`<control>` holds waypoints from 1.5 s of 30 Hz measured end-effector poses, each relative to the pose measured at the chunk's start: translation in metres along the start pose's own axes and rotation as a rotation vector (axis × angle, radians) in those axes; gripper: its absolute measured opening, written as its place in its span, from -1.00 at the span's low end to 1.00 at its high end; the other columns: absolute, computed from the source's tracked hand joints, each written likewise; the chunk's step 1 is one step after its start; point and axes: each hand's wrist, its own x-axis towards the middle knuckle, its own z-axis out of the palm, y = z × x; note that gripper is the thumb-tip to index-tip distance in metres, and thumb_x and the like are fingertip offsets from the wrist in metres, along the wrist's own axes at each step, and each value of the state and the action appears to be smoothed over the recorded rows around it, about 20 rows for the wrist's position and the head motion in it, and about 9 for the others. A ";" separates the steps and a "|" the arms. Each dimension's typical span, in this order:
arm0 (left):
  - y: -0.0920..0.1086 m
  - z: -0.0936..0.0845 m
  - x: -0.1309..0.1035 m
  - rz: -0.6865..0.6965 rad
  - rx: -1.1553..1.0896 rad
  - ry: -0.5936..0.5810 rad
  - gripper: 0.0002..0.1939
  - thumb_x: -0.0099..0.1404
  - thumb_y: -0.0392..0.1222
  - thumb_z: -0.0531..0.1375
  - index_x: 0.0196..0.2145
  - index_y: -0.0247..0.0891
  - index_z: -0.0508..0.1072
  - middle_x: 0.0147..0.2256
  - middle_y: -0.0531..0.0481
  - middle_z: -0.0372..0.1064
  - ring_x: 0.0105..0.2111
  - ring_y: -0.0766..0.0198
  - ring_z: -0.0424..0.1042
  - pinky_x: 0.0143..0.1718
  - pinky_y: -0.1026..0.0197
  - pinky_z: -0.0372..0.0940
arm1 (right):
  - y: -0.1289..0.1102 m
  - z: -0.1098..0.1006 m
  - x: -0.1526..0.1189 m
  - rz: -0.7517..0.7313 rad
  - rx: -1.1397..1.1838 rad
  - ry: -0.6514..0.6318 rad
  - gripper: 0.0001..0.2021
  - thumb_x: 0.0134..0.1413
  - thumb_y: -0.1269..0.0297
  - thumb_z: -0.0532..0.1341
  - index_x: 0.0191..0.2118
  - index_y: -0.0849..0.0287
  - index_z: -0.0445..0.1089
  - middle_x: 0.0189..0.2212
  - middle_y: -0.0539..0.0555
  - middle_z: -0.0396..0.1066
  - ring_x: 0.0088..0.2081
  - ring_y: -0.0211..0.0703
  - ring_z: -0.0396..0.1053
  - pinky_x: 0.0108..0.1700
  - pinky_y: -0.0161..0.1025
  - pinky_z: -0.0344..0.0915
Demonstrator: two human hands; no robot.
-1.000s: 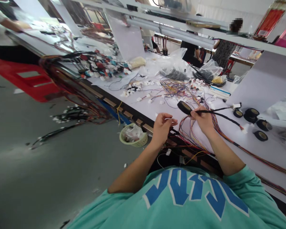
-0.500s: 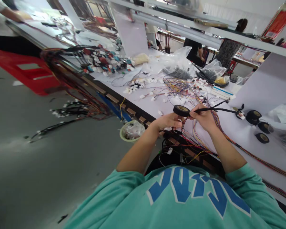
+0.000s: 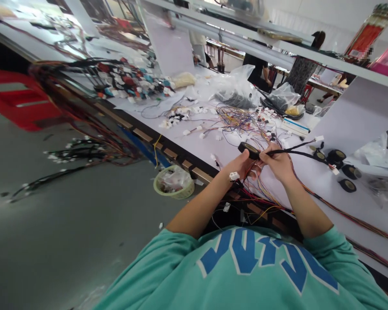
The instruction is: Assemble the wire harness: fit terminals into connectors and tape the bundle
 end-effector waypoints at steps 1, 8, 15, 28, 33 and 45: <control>0.000 0.003 -0.002 0.003 0.009 0.033 -0.38 -0.26 0.36 0.22 -0.43 -0.24 0.35 -0.57 0.02 0.25 -0.66 0.35 0.26 -0.76 0.33 0.02 | 0.000 0.000 -0.001 0.004 -0.003 0.013 -0.68 -0.37 0.08 0.33 -0.62 0.14 0.21 -0.72 -0.06 0.34 -0.64 -0.24 0.35 -0.56 -0.27 0.33; -0.002 0.005 -0.013 0.186 0.140 0.172 -0.44 -0.32 0.20 0.30 -0.49 -0.25 0.24 -0.62 0.15 0.11 -0.69 0.50 0.02 -0.69 0.35 -0.08 | 0.008 0.001 -0.002 0.147 0.137 0.116 -0.70 -0.39 0.13 0.29 -0.60 0.14 0.16 -0.75 -0.08 0.31 -0.67 -0.26 0.33 -0.58 -0.30 0.29; 0.004 0.001 -0.025 0.260 0.574 0.008 -0.60 -0.15 0.03 0.28 -0.42 -0.28 0.32 -0.45 0.08 0.16 -0.54 0.44 0.12 -0.50 0.30 0.08 | 0.012 -0.012 0.000 -0.102 -0.180 0.018 -0.79 -0.27 0.18 0.26 -0.64 0.16 0.25 -0.68 -0.08 0.25 -0.56 -0.31 0.24 -0.46 -0.29 0.22; -0.014 0.018 -0.012 0.371 0.594 0.488 -0.83 -0.01 -0.21 0.18 -0.58 -0.26 0.21 -0.68 0.19 0.12 -0.66 0.47 0.15 -0.60 0.35 0.07 | 0.011 0.006 -0.012 -0.087 -0.174 0.087 -0.78 -0.23 0.12 0.22 -0.57 0.15 0.25 -0.64 -0.08 0.23 -0.57 -0.31 0.19 -0.49 -0.30 0.14; -0.011 0.019 -0.013 0.277 0.161 0.462 -0.43 -0.24 0.06 0.34 -0.35 -0.23 0.16 -0.46 0.13 0.26 -0.66 0.44 0.28 -0.70 0.33 0.16 | 0.011 0.002 -0.011 -0.143 -0.248 0.179 -0.82 -0.22 0.17 0.21 -0.59 0.15 0.25 -0.64 -0.07 0.25 -0.55 -0.30 0.20 -0.47 -0.30 0.16; -0.002 0.000 -0.024 0.222 0.454 0.086 -0.33 -0.47 0.03 0.43 -0.37 -0.26 0.29 -0.44 0.06 0.29 -0.46 0.38 0.26 -0.49 0.32 0.15 | 0.028 -0.002 -0.003 0.132 0.037 0.159 -0.69 -0.37 0.07 0.28 -0.60 0.13 0.16 -0.72 -0.10 0.25 -0.64 -0.26 0.26 -0.53 -0.25 0.26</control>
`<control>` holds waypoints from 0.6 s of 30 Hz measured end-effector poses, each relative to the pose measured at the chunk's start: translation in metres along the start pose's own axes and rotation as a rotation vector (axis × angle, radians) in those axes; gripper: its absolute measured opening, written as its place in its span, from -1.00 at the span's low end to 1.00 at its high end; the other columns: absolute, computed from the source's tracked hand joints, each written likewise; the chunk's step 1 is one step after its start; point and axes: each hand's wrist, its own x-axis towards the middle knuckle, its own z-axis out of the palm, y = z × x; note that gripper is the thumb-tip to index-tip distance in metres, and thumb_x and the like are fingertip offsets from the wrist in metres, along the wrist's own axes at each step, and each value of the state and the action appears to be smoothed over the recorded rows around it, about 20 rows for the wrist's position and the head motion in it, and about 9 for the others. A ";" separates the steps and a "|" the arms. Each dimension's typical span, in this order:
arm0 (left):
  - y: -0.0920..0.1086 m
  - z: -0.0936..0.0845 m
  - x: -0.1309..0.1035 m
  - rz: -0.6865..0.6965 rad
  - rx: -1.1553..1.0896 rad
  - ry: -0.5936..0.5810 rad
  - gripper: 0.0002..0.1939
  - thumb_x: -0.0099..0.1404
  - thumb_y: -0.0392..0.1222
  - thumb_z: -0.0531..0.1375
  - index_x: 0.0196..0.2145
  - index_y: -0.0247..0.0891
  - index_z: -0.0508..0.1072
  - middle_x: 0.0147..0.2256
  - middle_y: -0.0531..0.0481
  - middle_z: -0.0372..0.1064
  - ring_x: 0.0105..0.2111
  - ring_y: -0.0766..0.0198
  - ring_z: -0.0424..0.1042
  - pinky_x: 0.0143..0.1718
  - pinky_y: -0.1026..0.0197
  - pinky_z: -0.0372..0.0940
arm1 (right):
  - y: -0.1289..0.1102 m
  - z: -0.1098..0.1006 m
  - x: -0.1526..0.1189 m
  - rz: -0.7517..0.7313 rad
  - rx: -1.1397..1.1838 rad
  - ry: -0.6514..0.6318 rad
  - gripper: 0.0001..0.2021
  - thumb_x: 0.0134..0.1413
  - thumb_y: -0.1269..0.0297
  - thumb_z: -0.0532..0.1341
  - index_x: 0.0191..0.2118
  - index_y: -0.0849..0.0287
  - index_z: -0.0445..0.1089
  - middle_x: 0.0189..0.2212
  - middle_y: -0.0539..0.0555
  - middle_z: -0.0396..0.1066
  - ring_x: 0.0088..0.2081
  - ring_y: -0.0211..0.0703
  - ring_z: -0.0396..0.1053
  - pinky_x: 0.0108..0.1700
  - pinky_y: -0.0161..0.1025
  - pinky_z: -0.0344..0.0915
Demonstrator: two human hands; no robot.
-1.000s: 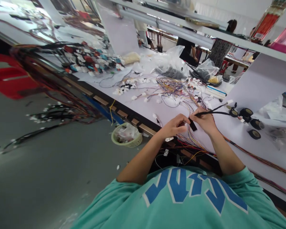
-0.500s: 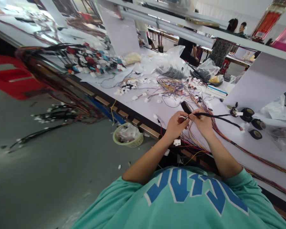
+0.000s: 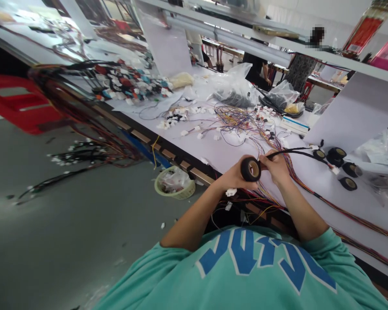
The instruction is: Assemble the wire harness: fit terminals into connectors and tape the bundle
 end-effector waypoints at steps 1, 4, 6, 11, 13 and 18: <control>-0.001 -0.002 -0.001 0.001 0.027 -0.065 -0.32 -0.46 0.03 0.42 -0.35 -0.26 0.30 -0.43 0.06 0.27 -0.47 0.39 0.24 -0.48 0.32 0.14 | -0.001 -0.002 0.002 -0.053 -0.073 0.006 -0.72 -0.35 0.10 0.28 -0.62 0.13 0.19 -0.72 -0.10 0.25 -0.63 -0.27 0.25 -0.51 -0.25 0.25; -0.007 -0.003 0.002 -0.020 0.015 -0.046 -0.45 -0.26 0.13 0.34 -0.41 -0.27 0.27 -0.53 0.15 0.16 -0.60 0.48 0.10 -0.57 0.34 0.02 | -0.008 -0.005 0.001 -0.325 -0.269 -0.050 -0.80 -0.27 0.18 0.25 -0.65 0.14 0.27 -0.63 -0.05 0.29 -0.51 -0.25 0.27 -0.38 -0.24 0.24; -0.013 0.000 0.007 -0.007 0.032 0.116 -0.55 -0.15 0.08 0.30 -0.48 -0.26 0.21 -0.58 0.19 0.09 -0.63 0.51 0.05 -0.59 0.36 -0.02 | -0.014 -0.004 -0.003 -0.491 -0.346 -0.087 -0.82 -0.22 0.20 0.24 -0.65 0.14 0.28 -0.58 -0.02 0.31 -0.42 -0.22 0.28 -0.30 -0.22 0.22; -0.015 0.011 0.009 0.054 0.161 0.356 -0.76 -0.04 -0.15 0.22 -0.59 -0.27 0.20 -0.68 0.22 0.06 -0.66 0.51 0.03 -0.60 0.37 -0.05 | -0.018 0.007 -0.016 -0.438 -0.490 -0.078 -0.84 -0.06 0.22 0.15 -0.56 0.13 0.30 -0.60 -0.06 0.25 -0.50 -0.28 0.19 -0.40 -0.29 0.15; -0.014 0.015 0.006 0.056 0.160 0.420 -0.77 -0.02 -0.17 0.21 -0.60 -0.27 0.20 -0.71 0.22 0.09 -0.68 0.51 0.08 -0.61 0.37 -0.02 | -0.016 0.011 -0.016 -0.406 -0.471 -0.112 -0.87 -0.07 0.24 0.14 -0.54 0.14 0.30 -0.59 -0.06 0.26 -0.49 -0.29 0.20 -0.39 -0.31 0.15; -0.014 0.015 0.005 0.024 -0.158 0.459 -0.60 -0.13 -0.04 0.31 -0.45 -0.25 0.21 -0.60 0.16 0.25 -0.63 0.43 0.30 -0.56 0.33 0.19 | -0.014 0.013 -0.011 -0.407 -0.391 -0.022 -0.89 -0.14 0.29 0.15 -0.58 0.14 0.23 -0.58 -0.05 0.27 -0.46 -0.27 0.22 -0.37 -0.30 0.18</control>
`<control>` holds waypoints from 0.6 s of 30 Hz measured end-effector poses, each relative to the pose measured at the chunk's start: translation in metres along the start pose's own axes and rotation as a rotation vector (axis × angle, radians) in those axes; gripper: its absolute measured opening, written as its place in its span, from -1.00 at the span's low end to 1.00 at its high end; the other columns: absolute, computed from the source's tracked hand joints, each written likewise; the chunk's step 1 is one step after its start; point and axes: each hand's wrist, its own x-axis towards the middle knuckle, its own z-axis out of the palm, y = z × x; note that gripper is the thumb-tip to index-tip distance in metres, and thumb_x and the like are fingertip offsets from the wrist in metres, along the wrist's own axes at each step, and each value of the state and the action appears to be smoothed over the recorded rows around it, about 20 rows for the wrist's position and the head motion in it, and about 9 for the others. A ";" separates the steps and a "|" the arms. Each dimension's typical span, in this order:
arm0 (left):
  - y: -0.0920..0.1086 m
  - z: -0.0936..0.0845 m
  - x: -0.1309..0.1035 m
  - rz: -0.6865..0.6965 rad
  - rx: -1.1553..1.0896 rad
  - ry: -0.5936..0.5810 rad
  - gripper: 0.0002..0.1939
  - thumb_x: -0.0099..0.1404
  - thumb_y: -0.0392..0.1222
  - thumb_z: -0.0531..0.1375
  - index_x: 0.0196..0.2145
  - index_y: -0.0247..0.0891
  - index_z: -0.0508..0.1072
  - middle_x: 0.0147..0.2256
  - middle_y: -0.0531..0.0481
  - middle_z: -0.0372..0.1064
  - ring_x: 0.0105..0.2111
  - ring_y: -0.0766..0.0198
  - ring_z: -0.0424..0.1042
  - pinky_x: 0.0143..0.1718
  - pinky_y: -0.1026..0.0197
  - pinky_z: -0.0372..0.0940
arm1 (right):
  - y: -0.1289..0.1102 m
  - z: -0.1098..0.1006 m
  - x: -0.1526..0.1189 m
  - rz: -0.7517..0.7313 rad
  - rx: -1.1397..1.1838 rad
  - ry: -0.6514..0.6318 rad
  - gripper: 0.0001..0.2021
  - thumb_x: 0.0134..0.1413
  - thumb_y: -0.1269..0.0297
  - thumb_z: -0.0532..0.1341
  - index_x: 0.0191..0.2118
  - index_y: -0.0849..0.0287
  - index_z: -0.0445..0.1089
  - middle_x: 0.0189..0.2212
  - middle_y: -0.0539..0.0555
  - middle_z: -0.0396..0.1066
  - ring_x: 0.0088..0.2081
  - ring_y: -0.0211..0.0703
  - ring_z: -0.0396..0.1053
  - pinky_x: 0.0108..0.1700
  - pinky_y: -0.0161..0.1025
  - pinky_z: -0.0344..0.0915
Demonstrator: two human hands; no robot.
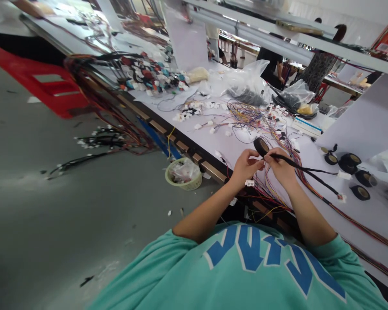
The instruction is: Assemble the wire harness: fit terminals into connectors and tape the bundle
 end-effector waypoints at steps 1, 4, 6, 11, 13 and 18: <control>0.000 -0.001 0.003 -0.041 -0.075 -0.011 -0.53 -0.17 0.02 0.33 -0.42 -0.25 0.20 -0.58 0.15 0.25 -0.63 0.41 0.30 -0.59 0.32 0.20 | 0.000 0.000 0.000 0.016 0.006 -0.004 -0.89 -0.14 0.28 0.14 -0.57 0.13 0.23 -0.59 -0.06 0.27 -0.47 -0.27 0.22 -0.38 -0.29 0.18; -0.001 -0.004 0.011 -0.195 -0.200 -0.163 -0.41 -0.24 0.22 0.30 -0.41 -0.25 0.21 -0.59 0.12 0.23 -0.68 0.40 0.26 -0.73 0.35 0.08 | 0.000 0.000 -0.002 0.074 0.045 -0.076 -0.87 -0.12 0.23 0.15 -0.55 0.12 0.22 -0.63 -0.07 0.27 -0.52 -0.27 0.25 -0.40 -0.28 0.20; -0.001 -0.005 0.013 -0.265 -0.219 -0.278 -0.39 -0.25 0.28 0.27 -0.44 -0.27 0.24 -0.62 0.09 0.21 -0.69 0.41 0.22 -0.77 0.37 -0.01 | 0.004 0.002 -0.003 0.144 0.113 -0.094 -0.84 -0.15 0.17 0.17 -0.53 0.12 0.22 -0.66 -0.08 0.27 -0.55 -0.26 0.27 -0.42 -0.26 0.23; 0.002 -0.012 0.004 -0.199 -0.110 -0.305 -0.45 -0.29 0.17 0.34 -0.49 -0.29 0.27 -0.64 0.13 0.16 -0.66 0.44 0.16 -0.66 0.33 0.05 | 0.025 0.006 0.001 0.463 0.403 0.003 -0.70 -0.34 0.07 0.27 -0.54 0.12 0.17 -0.72 -0.10 0.27 -0.67 -0.26 0.27 -0.50 -0.23 0.29; 0.006 -0.018 0.000 -0.128 0.029 -0.372 -0.45 -0.37 0.03 0.40 -0.45 -0.29 0.31 -0.55 0.10 0.23 -0.53 0.39 0.24 -0.50 0.30 0.17 | 0.032 0.005 0.004 0.516 0.412 0.037 -0.71 -0.35 0.09 0.27 -0.56 0.13 0.17 -0.73 -0.09 0.28 -0.67 -0.28 0.25 -0.51 -0.24 0.27; 0.005 -0.025 0.001 -0.105 0.116 -0.476 -0.47 -0.31 0.01 0.38 -0.40 -0.27 0.31 -0.46 0.07 0.26 -0.51 0.38 0.27 -0.49 0.29 0.17 | 0.023 -0.006 0.010 0.219 0.152 -0.095 -0.81 -0.30 0.20 0.27 -0.62 0.16 0.27 -0.65 -0.07 0.29 -0.53 -0.28 0.26 -0.39 -0.26 0.21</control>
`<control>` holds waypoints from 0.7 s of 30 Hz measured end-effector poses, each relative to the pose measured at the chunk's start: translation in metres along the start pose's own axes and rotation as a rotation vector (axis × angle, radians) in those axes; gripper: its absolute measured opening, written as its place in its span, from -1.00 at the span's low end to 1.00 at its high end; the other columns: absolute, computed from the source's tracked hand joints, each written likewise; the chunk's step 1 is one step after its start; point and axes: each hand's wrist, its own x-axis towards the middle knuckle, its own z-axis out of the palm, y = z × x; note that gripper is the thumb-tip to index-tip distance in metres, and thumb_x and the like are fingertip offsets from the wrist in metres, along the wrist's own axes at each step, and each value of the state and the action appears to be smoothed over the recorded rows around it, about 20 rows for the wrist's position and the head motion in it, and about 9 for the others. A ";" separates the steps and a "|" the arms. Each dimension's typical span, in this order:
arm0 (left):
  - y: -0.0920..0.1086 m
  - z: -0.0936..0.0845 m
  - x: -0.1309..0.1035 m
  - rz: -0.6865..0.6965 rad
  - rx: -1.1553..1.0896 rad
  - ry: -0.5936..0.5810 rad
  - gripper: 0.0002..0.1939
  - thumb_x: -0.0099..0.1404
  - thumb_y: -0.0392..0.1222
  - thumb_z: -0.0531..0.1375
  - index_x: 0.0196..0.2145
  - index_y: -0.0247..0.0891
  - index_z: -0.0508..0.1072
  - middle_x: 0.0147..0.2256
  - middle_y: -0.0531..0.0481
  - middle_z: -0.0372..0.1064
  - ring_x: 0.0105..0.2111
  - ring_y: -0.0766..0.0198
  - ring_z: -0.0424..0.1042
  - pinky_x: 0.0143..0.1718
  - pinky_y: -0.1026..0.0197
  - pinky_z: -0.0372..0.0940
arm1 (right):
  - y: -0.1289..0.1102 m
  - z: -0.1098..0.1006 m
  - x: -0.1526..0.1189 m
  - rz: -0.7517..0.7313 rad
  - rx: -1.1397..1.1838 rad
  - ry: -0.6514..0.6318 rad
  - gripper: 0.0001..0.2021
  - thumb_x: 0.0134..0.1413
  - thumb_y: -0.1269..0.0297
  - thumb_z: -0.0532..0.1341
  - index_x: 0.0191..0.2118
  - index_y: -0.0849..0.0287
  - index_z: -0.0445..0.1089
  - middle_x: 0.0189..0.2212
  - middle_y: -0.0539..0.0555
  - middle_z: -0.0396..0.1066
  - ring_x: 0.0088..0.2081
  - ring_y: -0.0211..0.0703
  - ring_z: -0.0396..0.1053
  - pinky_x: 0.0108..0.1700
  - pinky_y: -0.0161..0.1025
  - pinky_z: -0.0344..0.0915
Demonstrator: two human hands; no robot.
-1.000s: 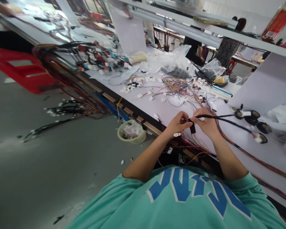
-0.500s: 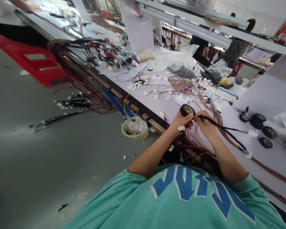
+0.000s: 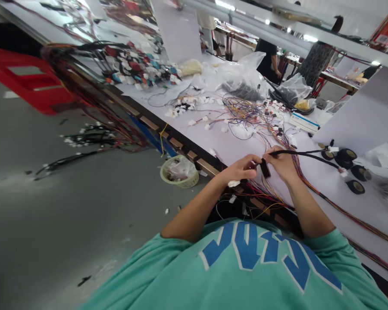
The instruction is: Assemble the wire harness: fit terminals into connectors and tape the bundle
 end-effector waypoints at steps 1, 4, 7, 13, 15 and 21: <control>-0.002 0.002 0.002 -0.007 -0.010 0.082 -0.53 -0.23 0.02 0.34 -0.42 -0.26 0.27 -0.52 0.12 0.22 -0.58 0.42 0.23 -0.54 0.31 0.13 | -0.005 0.000 -0.001 -0.072 -0.054 -0.015 -0.83 -0.29 0.22 0.26 -0.62 0.16 0.28 -0.62 -0.06 0.30 -0.49 -0.27 0.26 -0.37 -0.27 0.20; -0.006 0.011 0.007 -0.010 0.081 0.330 -0.70 -0.07 -0.08 0.25 -0.49 -0.24 0.20 -0.65 0.20 0.12 -0.69 0.46 0.15 -0.63 0.36 0.03 | -0.018 0.003 -0.009 -0.165 -0.161 0.014 -0.86 -0.21 0.25 0.23 -0.62 0.14 0.28 -0.60 -0.05 0.29 -0.46 -0.27 0.23 -0.36 -0.28 0.17; -0.005 0.020 0.007 0.024 0.261 0.440 -0.84 -0.02 -0.20 0.19 -0.56 -0.26 0.24 -0.69 0.19 0.13 -0.69 0.47 0.12 -0.63 0.37 0.00 | -0.020 0.009 -0.016 -0.069 -0.182 -0.019 -0.88 -0.15 0.23 0.19 -0.55 0.12 0.29 -0.59 -0.08 0.29 -0.49 -0.28 0.22 -0.40 -0.29 0.15; -0.004 0.031 0.002 0.050 0.147 0.509 -0.86 -0.02 -0.21 0.19 -0.53 -0.28 0.27 -0.63 0.16 0.22 -0.62 0.45 0.23 -0.54 0.34 0.13 | -0.013 0.010 -0.017 -0.018 -0.171 -0.017 -0.88 -0.14 0.24 0.17 -0.57 0.12 0.25 -0.63 -0.10 0.24 -0.52 -0.29 0.18 -0.43 -0.31 0.12; -0.005 0.032 0.002 0.020 -0.055 0.557 -0.71 -0.09 -0.20 0.26 -0.43 -0.26 0.23 -0.57 0.16 0.27 -0.58 0.42 0.32 -0.48 0.31 0.21 | -0.014 0.010 -0.017 -0.044 -0.169 0.043 -0.87 -0.15 0.28 0.17 -0.59 0.12 0.22 -0.65 -0.09 0.23 -0.51 -0.29 0.18 -0.43 -0.31 0.12; 0.000 0.015 0.005 -0.223 -0.548 0.383 -0.30 -0.43 0.16 0.39 -0.37 -0.31 0.29 -0.51 0.03 0.34 -0.60 0.40 0.32 -0.59 0.33 0.20 | -0.013 0.012 -0.019 -0.057 0.015 0.008 -0.87 -0.15 0.23 0.18 -0.56 0.13 0.28 -0.62 -0.08 0.29 -0.50 -0.29 0.26 -0.39 -0.30 0.21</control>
